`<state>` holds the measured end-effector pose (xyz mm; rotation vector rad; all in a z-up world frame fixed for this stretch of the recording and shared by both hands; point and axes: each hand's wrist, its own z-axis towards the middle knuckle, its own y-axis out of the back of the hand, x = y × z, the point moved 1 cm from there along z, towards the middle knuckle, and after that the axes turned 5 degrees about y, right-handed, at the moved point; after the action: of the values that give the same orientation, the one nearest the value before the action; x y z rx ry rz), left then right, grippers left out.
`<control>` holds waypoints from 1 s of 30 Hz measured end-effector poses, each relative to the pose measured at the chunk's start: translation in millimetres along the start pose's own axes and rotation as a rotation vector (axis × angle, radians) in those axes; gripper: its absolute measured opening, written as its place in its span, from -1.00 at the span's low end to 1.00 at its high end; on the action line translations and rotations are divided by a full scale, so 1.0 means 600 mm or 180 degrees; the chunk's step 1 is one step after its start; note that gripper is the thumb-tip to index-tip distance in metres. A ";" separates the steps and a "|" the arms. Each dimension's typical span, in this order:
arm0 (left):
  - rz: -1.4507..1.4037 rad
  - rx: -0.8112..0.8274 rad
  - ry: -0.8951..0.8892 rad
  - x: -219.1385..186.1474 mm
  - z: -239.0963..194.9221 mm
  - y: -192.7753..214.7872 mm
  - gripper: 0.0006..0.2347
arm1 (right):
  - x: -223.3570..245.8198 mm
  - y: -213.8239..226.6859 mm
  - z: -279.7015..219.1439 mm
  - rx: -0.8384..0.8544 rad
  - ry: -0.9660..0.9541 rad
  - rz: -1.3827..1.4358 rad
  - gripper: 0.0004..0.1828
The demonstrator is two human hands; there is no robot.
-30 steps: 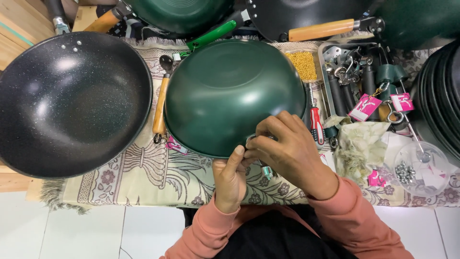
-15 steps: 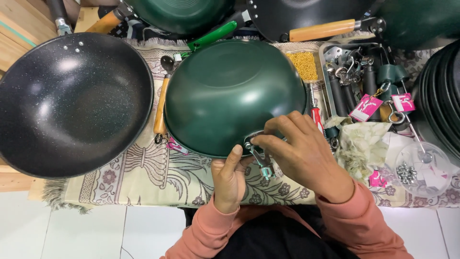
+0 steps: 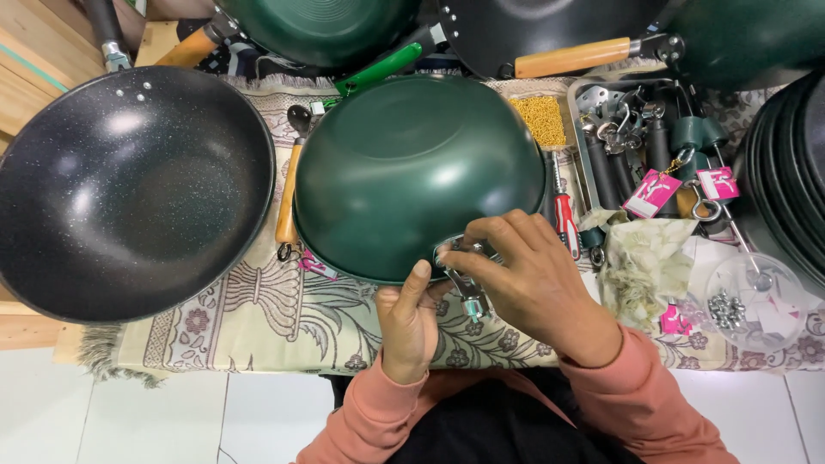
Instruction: Attaching handles to woks and pans and handling labels in an appliance store setting.
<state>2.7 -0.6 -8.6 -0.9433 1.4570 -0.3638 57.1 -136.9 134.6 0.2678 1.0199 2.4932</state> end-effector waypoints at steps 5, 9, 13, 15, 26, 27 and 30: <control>0.0048 -0.0026 -0.0035 -0.004 0.000 -0.001 -0.70 | 0.003 0.000 0.003 -0.0081 -0.0048 -0.0002 -0.75; 0.0055 -0.0030 -0.0061 0.000 0.001 0.005 -0.69 | 0.004 -0.003 0.001 -0.0102 -0.0019 -0.0023 -0.74; 0.0038 -0.0019 -0.0055 -0.005 0.002 0.000 -0.69 | 0.000 -0.004 0.000 -0.0121 -0.0085 0.0091 -0.72; 0.0013 -0.0046 -0.0073 -0.007 0.000 0.000 -0.69 | 0.004 -0.006 -0.004 -0.0120 -0.0081 0.0077 -0.73; -0.0186 -0.0120 -0.0180 -0.036 0.002 -0.021 -0.67 | -0.018 0.006 -0.027 -0.0389 -0.0588 0.0277 -0.78; -0.0165 -0.0111 -0.0180 -0.037 0.002 -0.024 -0.67 | -0.017 0.004 -0.028 -0.0392 -0.0560 0.0326 -0.79; -0.0135 -0.0104 -0.0176 -0.035 0.001 -0.025 -0.68 | -0.015 -0.004 -0.032 -0.0403 -0.0526 0.0310 -0.82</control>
<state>5.4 5.9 16.3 -1.0042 1.3979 -0.3432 59.3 -151.2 119.1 0.4856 0.7972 2.5600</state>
